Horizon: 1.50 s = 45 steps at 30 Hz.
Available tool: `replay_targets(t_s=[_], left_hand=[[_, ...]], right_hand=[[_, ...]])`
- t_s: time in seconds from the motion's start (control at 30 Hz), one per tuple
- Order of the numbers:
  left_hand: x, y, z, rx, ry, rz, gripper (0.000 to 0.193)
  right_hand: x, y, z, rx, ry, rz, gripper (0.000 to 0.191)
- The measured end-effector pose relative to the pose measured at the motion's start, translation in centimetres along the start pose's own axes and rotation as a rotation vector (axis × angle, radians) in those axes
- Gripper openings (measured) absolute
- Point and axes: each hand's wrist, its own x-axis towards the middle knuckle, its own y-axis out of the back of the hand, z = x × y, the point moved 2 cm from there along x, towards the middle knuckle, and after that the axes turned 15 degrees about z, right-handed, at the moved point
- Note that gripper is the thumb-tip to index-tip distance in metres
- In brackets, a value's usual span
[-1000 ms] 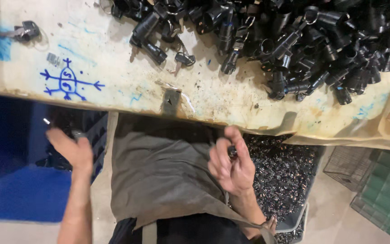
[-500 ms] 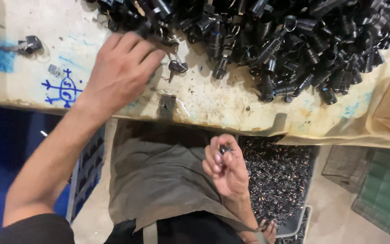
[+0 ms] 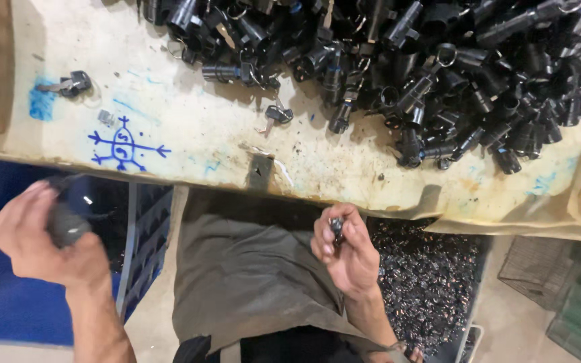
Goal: The person repeatedly picks small black metal parts from a pile on a workbench, wipes each with a gray cloth, and places them into a white bin. The cycle of picking, wiping, and placing continues throughout the clip.
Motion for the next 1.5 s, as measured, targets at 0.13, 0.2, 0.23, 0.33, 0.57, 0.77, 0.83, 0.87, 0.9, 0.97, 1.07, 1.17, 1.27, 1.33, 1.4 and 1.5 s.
replay_targets(t_s=[0.13, 0.2, 0.23, 0.33, 0.57, 0.77, 0.83, 0.87, 0.9, 0.97, 1.07, 1.17, 1.27, 1.33, 1.4, 1.5], left_hand=[[-6.7, -2.5, -7.2, 0.305, 0.833, -0.186, 0.032], [-9.0, -4.1, -7.8, 0.378, 1.249, -0.666, 0.031], [-9.4, -4.5, -7.6, 0.362, 1.327, -0.734, 0.031], [-8.0, -3.7, -6.5, 0.142, 1.019, -0.047, 0.031], [3.5, -7.1, 3.4, -0.344, 0.026, -0.145, 0.048], [7.6, -16.1, 8.6, -0.181, -0.521, -0.371, 0.060], [7.7, -15.9, 8.5, -0.293, -0.463, -0.380, 0.053], [7.6, -15.0, 8.4, -0.384, -0.382, -0.363, 0.050], [7.3, -14.0, 8.5, -0.472, -0.298, -0.348, 0.047], [6.4, -11.8, 9.3, -0.601, -0.105, -0.318, 0.044], [4.2, -8.8, 11.2, -0.938, 0.312, -0.372, 0.038], [0.7, -7.0, 13.9, -1.626, 0.889, -0.474, 0.062], [-2.3, -6.8, 15.5, -1.346, 0.776, -0.637, 0.053], [-3.7, -6.9, 15.9, -0.893, 0.423, -0.769, 0.034], [-4.3, -6.8, 16.1, -0.915, 0.257, -0.690, 0.050], [-4.8, -7.1, 16.1, -0.922, 0.294, -0.854, 0.073]], right_hand=[[0.8, 0.1, 1.3, 0.011, -0.055, 0.133, 0.029], [0.6, 0.5, 1.6, -0.051, -0.112, 0.149, 0.031], [0.3, 0.7, 1.5, -0.103, -0.104, 0.115, 0.031], [-0.3, 1.6, 0.9, -0.173, -0.041, 0.011, 0.032], [0.4, 1.1, 2.3, 0.026, -0.036, 0.127, 0.033], [-1.9, -0.4, 1.1, 0.056, -0.039, -0.029, 0.024], [-2.3, -0.1, 0.7, 0.151, -0.027, -0.070, 0.021], [-2.3, 0.1, 0.7, 0.201, -0.044, -0.056, 0.020], [-2.3, 0.4, 0.9, 0.252, -0.063, -0.041, 0.020], [-2.0, 0.8, 1.4, 0.347, -0.126, 0.017, 0.016], [-1.3, 0.8, 2.0, 0.371, -0.213, 0.085, 0.013], [-0.5, 0.2, 1.6, 0.279, -0.190, 0.053, 0.009], [-0.3, -0.7, 0.9, 0.053, 0.031, 0.013, 0.006], [-0.5, -1.3, 0.5, -0.184, 0.282, 0.018, 0.011], [-1.1, -2.1, 0.2, -0.480, 0.582, 0.036, 0.021], [-1.1, -3.3, -0.6, -0.704, 0.968, -0.182, 0.018]])
